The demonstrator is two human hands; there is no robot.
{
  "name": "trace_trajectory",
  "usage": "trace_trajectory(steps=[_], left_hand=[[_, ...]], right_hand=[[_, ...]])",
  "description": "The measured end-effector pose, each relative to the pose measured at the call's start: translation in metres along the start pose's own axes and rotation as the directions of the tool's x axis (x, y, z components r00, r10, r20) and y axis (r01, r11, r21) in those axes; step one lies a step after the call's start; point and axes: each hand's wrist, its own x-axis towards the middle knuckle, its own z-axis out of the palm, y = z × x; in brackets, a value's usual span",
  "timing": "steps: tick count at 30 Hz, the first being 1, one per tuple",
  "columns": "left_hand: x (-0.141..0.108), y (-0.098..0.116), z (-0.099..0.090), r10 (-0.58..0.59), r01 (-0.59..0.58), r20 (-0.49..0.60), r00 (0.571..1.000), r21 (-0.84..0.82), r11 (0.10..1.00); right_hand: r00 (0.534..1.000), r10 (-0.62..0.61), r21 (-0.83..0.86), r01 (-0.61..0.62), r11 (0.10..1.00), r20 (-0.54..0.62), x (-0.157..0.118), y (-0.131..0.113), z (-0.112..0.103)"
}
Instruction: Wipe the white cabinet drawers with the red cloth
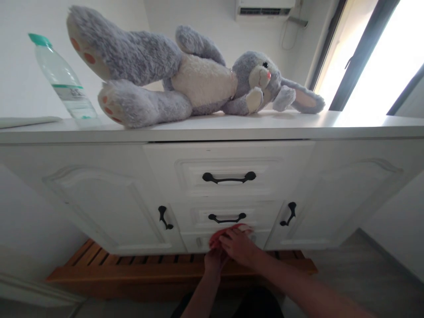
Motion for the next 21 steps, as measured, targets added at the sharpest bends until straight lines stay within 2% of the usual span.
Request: trace_trajectory(steps=[3,5,8,12,16,18,21], left_hand=[[0.000,-0.008,-0.010,-0.082,0.080,-0.028,0.996,-0.065,0.995],[0.001,-0.010,-0.012,-0.104,0.100,-0.044,0.994,-0.096,0.990],[0.004,-0.011,-0.011,-0.117,0.110,-0.051,0.992,-0.121,0.986],[0.005,-0.011,-0.009,-0.124,0.117,-0.055,0.991,-0.112,0.987],[0.004,-0.010,-0.007,-0.118,0.111,-0.074,0.990,-0.101,0.989],[0.004,-0.010,-0.007,-0.117,0.109,-0.081,0.990,-0.105,0.989],[0.004,-0.009,-0.007,-0.120,0.110,-0.079,0.990,-0.116,0.987]], right_hand=[[0.999,0.036,-0.133,-0.036,0.990,-0.006,-0.084,0.044,-0.004],[0.991,0.131,-0.208,-0.126,0.970,0.013,-0.130,0.065,-0.001],[0.981,0.188,-0.249,-0.172,0.953,0.040,-0.170,0.077,0.014],[0.972,0.229,-0.201,-0.215,0.956,0.051,-0.176,0.068,0.057],[0.935,0.319,-0.092,-0.308,0.947,0.155,-0.163,0.053,0.106],[0.916,0.360,-0.064,-0.355,0.933,0.174,-0.155,0.045,0.121],[0.914,0.365,-0.021,-0.367,0.930,0.175,-0.137,0.031,0.134]])
